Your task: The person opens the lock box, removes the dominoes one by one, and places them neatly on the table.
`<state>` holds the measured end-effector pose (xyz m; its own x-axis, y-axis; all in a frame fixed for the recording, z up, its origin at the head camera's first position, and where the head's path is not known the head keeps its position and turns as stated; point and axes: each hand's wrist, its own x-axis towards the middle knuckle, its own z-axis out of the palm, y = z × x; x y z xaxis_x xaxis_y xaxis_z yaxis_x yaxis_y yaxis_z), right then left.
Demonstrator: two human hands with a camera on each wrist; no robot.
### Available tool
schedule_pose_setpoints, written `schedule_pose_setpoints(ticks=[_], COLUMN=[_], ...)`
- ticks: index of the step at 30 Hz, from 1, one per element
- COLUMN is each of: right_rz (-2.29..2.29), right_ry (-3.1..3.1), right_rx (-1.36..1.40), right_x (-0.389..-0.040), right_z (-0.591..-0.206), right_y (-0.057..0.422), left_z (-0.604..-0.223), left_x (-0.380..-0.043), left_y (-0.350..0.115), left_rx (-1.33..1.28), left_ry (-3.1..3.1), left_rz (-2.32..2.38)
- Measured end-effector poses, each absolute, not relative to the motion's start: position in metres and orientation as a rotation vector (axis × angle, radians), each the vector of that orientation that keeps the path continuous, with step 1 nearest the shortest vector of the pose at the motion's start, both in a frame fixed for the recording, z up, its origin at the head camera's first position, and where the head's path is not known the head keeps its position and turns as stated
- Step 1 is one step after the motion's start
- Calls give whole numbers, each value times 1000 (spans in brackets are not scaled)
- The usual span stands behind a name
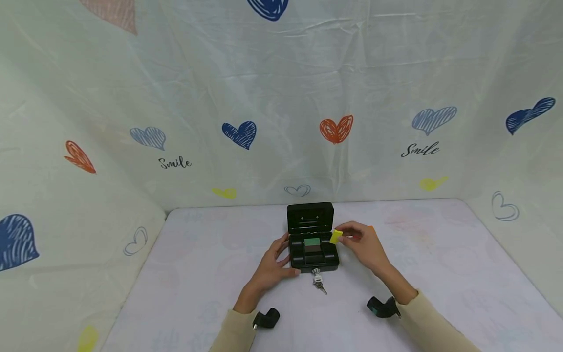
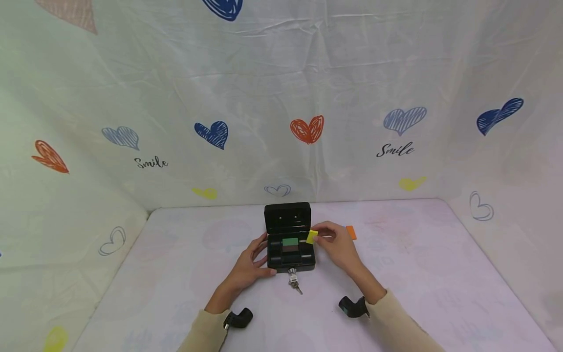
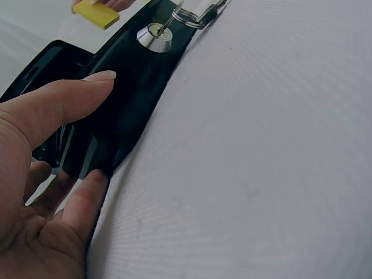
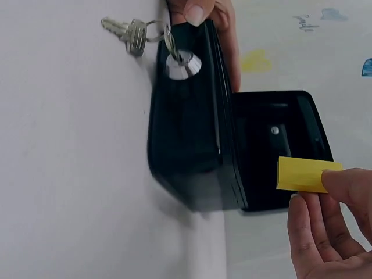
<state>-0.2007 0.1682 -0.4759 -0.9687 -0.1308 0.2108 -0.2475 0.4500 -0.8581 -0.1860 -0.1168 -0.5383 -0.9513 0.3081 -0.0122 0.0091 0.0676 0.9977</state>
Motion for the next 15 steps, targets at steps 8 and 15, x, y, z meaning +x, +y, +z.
schedule_pose_setpoints(ticks=[8, 15], right_rz=[1565, 1570], right_ry=[-2562, -2579], right_rx=[247, 162], right_x=[-196, -193], right_z=[-475, -476], right_y=[194, 215], left_z=[-539, -539], left_x=[-186, -185], left_y=[-117, -117], left_rx=[312, 319], left_ry=[2139, 2125], left_rz=[1965, 1977])
